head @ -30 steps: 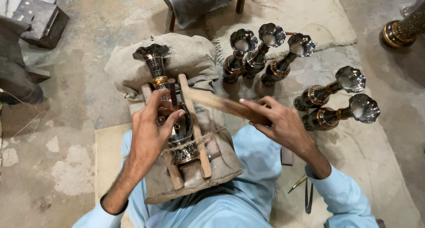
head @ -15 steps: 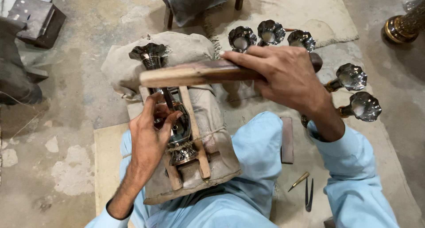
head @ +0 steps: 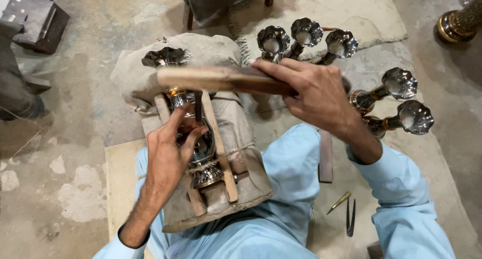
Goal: The person uses a hammer and a metal punch to emboss a decorative pattern onto a silver-colored metal vase. The vase is held in a padded wooden jig on the person's lap. The person repeatedly strikes the punch to create a floral design.
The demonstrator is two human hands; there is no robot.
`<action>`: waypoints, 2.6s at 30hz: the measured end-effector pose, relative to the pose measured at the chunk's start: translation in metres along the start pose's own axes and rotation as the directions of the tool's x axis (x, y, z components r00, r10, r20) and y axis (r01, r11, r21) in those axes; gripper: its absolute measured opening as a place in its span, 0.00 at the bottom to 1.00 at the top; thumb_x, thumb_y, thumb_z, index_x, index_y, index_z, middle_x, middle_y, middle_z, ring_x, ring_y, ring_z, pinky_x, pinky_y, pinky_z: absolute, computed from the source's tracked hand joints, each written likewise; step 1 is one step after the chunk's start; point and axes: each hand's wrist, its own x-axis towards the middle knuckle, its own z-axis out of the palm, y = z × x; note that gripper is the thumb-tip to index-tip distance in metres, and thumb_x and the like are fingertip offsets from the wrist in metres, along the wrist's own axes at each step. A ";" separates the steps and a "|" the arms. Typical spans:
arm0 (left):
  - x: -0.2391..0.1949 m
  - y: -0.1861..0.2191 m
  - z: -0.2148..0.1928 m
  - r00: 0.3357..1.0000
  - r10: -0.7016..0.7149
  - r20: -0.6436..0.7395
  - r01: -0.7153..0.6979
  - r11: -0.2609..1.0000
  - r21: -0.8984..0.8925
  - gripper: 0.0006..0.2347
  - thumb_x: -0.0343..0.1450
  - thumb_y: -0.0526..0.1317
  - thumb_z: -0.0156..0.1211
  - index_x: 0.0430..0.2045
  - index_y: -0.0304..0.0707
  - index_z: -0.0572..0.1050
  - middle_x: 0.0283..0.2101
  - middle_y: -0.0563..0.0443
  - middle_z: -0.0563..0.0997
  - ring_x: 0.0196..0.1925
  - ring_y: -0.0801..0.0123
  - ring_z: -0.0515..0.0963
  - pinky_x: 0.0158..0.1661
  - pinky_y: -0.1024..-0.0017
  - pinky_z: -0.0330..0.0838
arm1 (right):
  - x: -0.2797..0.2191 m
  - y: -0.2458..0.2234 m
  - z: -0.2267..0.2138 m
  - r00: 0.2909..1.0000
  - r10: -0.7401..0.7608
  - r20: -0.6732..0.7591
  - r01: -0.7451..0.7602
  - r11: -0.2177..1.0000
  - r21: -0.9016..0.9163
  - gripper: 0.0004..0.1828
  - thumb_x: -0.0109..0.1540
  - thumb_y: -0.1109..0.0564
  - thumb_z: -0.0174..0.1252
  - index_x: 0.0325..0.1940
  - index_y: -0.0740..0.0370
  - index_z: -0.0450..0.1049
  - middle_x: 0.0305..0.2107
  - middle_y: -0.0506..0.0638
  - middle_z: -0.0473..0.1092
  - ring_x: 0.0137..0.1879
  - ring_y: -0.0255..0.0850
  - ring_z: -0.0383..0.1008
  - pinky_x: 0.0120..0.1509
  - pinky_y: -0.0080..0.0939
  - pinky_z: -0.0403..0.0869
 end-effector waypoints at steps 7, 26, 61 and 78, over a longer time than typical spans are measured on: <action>0.008 0.003 -0.002 0.997 0.051 0.058 -0.053 0.998 0.029 0.20 0.67 0.32 0.69 0.54 0.34 0.74 0.37 0.43 0.87 0.38 0.64 0.88 0.38 0.67 0.80 | -0.022 0.003 0.013 0.993 0.121 -0.012 -0.117 0.979 0.165 0.40 0.54 0.65 0.59 0.72 0.47 0.65 0.43 0.50 0.78 0.40 0.47 0.80 0.42 0.49 0.79; 0.028 0.013 -0.012 0.946 0.090 0.312 -0.122 0.989 0.086 0.17 0.67 0.33 0.67 0.51 0.38 0.77 0.29 0.43 0.85 0.28 0.57 0.83 0.32 0.62 0.75 | -0.086 -0.001 0.085 0.947 0.308 -0.090 -0.241 0.868 0.434 0.37 0.54 0.66 0.62 0.69 0.58 0.66 0.44 0.60 0.77 0.42 0.47 0.79 0.45 0.41 0.76; 0.059 0.015 -0.010 0.649 0.055 0.759 -0.341 0.913 0.225 0.18 0.71 0.35 0.58 0.57 0.51 0.74 0.35 0.44 0.86 0.31 0.60 0.85 0.32 0.59 0.76 | -0.173 -0.035 0.209 0.777 0.604 -0.177 -0.286 0.589 0.756 0.21 0.60 0.69 0.60 0.56 0.63 0.68 0.32 0.51 0.72 0.37 0.37 0.74 0.42 0.38 0.74; 0.062 -0.035 -0.033 0.908 -0.065 0.414 0.140 0.978 -0.153 0.22 0.66 0.35 0.69 0.55 0.43 0.73 0.35 0.50 0.88 0.31 0.73 0.88 0.33 0.71 0.82 | -0.080 -0.011 0.095 0.975 0.161 0.151 -0.206 0.912 0.355 0.40 0.53 0.61 0.62 0.70 0.47 0.66 0.47 0.52 0.73 0.40 0.50 0.78 0.42 0.47 0.75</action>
